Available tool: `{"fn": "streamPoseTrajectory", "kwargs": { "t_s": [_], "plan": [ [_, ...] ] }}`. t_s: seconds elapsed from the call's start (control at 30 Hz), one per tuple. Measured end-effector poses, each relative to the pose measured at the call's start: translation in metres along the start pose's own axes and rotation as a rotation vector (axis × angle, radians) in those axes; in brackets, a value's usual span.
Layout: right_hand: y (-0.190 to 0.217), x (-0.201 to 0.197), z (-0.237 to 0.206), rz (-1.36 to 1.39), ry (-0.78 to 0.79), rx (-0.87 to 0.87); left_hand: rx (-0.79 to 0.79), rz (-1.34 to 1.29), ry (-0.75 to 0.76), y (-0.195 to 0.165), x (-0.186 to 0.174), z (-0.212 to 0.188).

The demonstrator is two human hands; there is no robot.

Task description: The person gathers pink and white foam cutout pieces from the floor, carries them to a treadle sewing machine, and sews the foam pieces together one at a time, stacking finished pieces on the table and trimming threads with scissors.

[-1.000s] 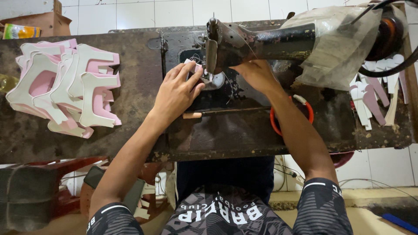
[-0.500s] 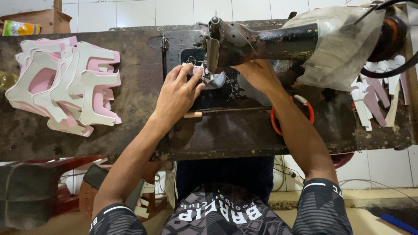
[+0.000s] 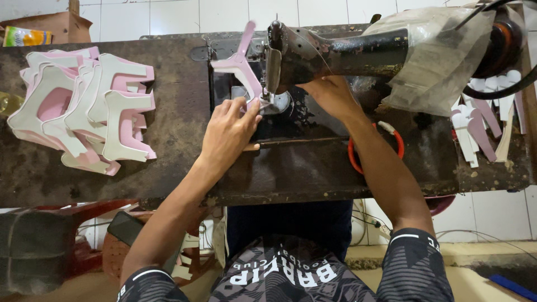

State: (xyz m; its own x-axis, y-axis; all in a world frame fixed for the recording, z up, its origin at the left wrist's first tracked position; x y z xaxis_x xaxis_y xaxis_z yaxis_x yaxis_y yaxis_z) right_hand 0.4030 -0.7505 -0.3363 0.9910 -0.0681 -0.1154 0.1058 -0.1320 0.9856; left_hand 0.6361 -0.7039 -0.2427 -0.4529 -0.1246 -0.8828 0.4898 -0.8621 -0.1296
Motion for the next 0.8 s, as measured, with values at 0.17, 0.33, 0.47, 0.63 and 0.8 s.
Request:
{"fn": "streamPoseTrajectory", "kwargs": {
  "t_s": [0.17, 0.33, 0.47, 0.63, 0.8],
  "plan": [
    [-0.006, 0.005, 0.004, 0.291, 0.082, 0.047, 0.011, -0.067, 0.007, 0.02, 0.006, 0.012],
    [-0.022, -0.007, 0.008, -0.056, -0.022, 0.102, 0.125, -0.18, 0.003, 0.031, 0.012, 0.024],
    [-0.019, -0.006, 0.008, -0.006, -0.008, 0.038, 0.076, -0.144, 0.048, 0.033, 0.016, 0.017],
    [-0.007, -0.001, 0.005, -0.079, -0.028, -0.022, 0.038, -0.082, 0.0, 0.026, 0.007, 0.013],
    [-0.008, -0.006, 0.0, -0.074, -0.08, 0.135, 0.037, -0.074, -0.04, 0.02, -0.004, 0.014]
  ]
}}
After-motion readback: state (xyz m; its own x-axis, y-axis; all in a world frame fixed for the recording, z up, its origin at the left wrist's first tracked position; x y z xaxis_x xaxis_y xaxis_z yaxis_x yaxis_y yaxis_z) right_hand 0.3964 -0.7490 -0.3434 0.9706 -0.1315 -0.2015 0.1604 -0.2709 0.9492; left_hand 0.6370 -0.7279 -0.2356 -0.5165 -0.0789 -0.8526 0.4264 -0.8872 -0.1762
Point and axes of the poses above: each hand's wrist, its own z-axis towards the middle knuckle, its own x-axis out of the palm, y = z × x, the point moved 10 cm from there along z, towards the middle knuckle, and after that the axes turned 8 degrees about x, right-handed, at the moved point
